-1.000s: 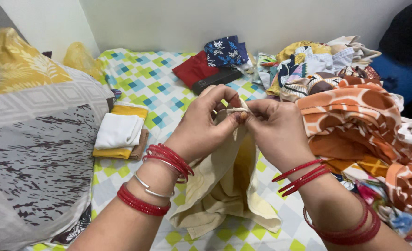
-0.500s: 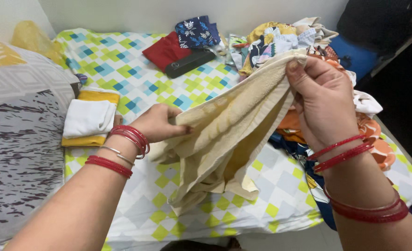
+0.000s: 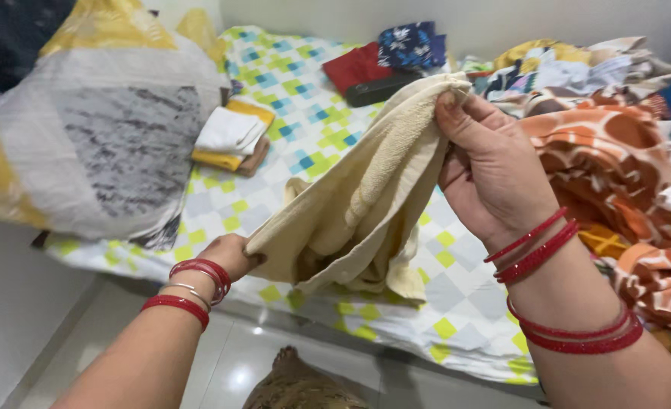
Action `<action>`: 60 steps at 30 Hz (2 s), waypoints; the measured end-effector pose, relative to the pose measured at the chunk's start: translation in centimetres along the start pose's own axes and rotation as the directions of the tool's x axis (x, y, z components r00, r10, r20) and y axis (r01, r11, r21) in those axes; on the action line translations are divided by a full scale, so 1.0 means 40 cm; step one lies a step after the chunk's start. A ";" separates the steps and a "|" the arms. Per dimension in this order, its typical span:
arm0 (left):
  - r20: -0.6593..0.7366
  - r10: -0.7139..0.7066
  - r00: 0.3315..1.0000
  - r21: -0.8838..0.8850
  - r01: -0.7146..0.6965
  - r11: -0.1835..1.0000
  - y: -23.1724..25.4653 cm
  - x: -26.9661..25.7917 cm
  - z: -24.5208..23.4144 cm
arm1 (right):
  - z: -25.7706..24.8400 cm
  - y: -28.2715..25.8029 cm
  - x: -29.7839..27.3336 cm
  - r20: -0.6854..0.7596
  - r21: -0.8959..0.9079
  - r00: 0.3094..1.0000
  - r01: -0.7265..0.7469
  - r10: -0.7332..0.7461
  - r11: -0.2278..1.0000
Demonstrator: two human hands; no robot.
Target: The person folds several towels on a bed. They handle a white towel, a yellow and white striped towel, a brown towel, and a beige towel, folding each one neatly and stacking them on the left side of the bed.
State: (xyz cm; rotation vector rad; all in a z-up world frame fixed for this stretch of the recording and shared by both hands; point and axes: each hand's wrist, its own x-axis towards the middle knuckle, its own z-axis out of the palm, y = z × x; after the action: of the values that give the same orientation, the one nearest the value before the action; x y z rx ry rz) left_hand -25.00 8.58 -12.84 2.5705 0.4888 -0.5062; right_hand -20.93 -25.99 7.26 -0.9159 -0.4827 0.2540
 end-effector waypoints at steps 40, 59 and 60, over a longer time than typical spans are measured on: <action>0.331 -0.695 0.639 0.211 0.667 0.714 -0.985 -1.405 0.869 | 0.205 0.304 -0.558 0.085 -0.350 0.898 -0.379 0.432 0.857; -0.532 -0.498 0.685 0.287 0.700 0.654 -0.795 -1.231 0.351 | -0.436 0.355 -0.630 -0.316 -0.821 0.946 -0.237 -0.068 0.520; -0.549 -0.488 0.678 0.316 0.710 0.630 -0.782 -1.223 0.323 | -0.450 0.353 -0.626 -0.293 -0.826 0.952 -0.206 -0.087 0.525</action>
State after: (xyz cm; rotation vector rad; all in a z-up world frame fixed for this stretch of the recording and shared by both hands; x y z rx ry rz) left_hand -84.03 15.75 -14.19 2.9794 1.6500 -0.3153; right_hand -33.68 -40.44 -20.66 -1.9341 -0.2640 -0.1029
